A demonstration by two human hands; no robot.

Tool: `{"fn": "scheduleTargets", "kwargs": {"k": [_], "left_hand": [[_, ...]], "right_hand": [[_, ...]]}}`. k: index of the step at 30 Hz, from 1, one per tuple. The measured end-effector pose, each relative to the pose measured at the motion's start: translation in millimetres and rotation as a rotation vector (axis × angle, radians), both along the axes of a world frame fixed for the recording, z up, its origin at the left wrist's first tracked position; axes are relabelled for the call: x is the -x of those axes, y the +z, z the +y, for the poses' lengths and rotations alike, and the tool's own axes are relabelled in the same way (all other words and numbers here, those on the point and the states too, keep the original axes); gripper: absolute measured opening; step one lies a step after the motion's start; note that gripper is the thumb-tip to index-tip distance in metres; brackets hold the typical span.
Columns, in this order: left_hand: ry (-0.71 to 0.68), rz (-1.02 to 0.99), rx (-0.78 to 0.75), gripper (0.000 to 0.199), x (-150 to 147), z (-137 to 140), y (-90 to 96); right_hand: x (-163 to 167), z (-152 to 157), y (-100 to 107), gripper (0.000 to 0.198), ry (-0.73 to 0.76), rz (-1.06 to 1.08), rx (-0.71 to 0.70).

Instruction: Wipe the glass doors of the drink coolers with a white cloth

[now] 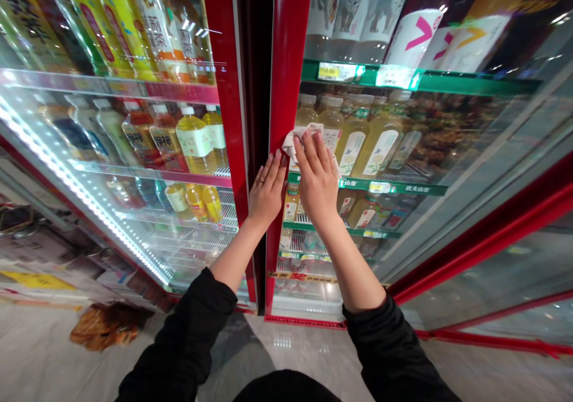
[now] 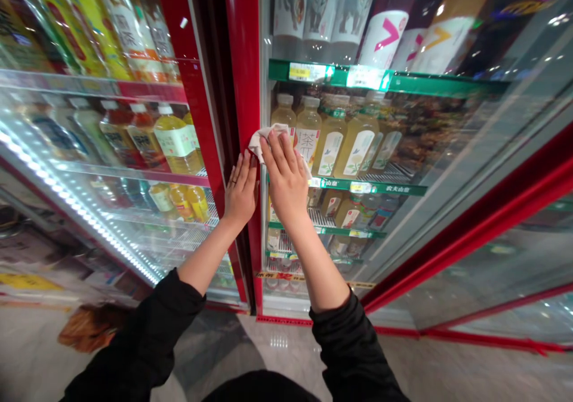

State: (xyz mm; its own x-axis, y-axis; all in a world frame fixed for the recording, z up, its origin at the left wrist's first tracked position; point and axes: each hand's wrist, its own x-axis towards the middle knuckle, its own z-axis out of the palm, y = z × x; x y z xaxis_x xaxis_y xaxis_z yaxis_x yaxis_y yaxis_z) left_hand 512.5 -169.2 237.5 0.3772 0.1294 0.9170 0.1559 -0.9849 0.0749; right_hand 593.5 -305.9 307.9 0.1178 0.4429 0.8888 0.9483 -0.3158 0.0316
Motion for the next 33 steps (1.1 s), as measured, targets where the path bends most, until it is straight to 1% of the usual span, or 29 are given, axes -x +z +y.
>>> {"fn": "scheduleTargets", "kwargs": {"k": [3,7,10,12,14,16,18,20,23,25,27,30,33], "left_hand": [[0.013,0.008,0.004,0.063,2.1,0.7,1.2],[0.037,0.049,0.013,0.065,7.1,-3.5,6.0],[0.044,0.060,0.000,0.070,9.8,-7.1,9.1],[0.046,0.063,-0.012,0.072,10.8,-8.5,10.5],[0.050,0.070,-0.018,0.071,11.3,-9.6,11.5],[0.051,0.082,-0.006,0.069,11.5,-10.7,12.4],[0.054,0.092,0.012,0.068,11.8,-12.0,13.4],[0.062,0.081,0.005,0.068,12.6,-13.6,14.3],[0.066,0.053,-0.026,0.073,15.2,-16.2,15.3],[0.058,0.046,-0.034,0.077,17.3,-18.3,15.8],[0.049,0.049,-0.032,0.080,18.9,-20.3,15.9],[0.048,0.054,-0.028,0.081,19.3,-22.0,15.2],[0.046,0.057,-0.028,0.079,18.4,-21.7,14.5]], "right_hand": [[2.9,0.8,-1.3,0.067,0.025,-0.016,0.059],[-7.6,-28.7,-8.1,0.066,0.041,-0.029,0.184],[-12.8,-42.3,-16.2,0.070,0.016,0.019,0.167],[-10.3,-37.3,-20.8,0.072,-0.001,0.053,0.114],[-3.7,-24.2,-23.5,0.071,-0.003,0.071,0.072],[3.8,-10.7,-24.3,0.070,0.004,0.078,0.066],[8.4,-4.5,-24.5,0.070,0.008,0.076,0.095],[7.9,-8.5,-25.1,0.069,0.004,0.058,0.138],[-0.3,-26.0,-26.4,0.067,0.001,0.019,0.192],[-6.2,-34.0,-24.7,0.066,-0.013,0.012,0.187],[-8.6,-31.9,-18.8,0.067,-0.037,0.024,0.137],[-3.3,-13.1,-4.1,0.072,-0.050,0.040,0.051],[6.4,2.9,5.2,0.073,-0.036,0.024,0.043]]}}
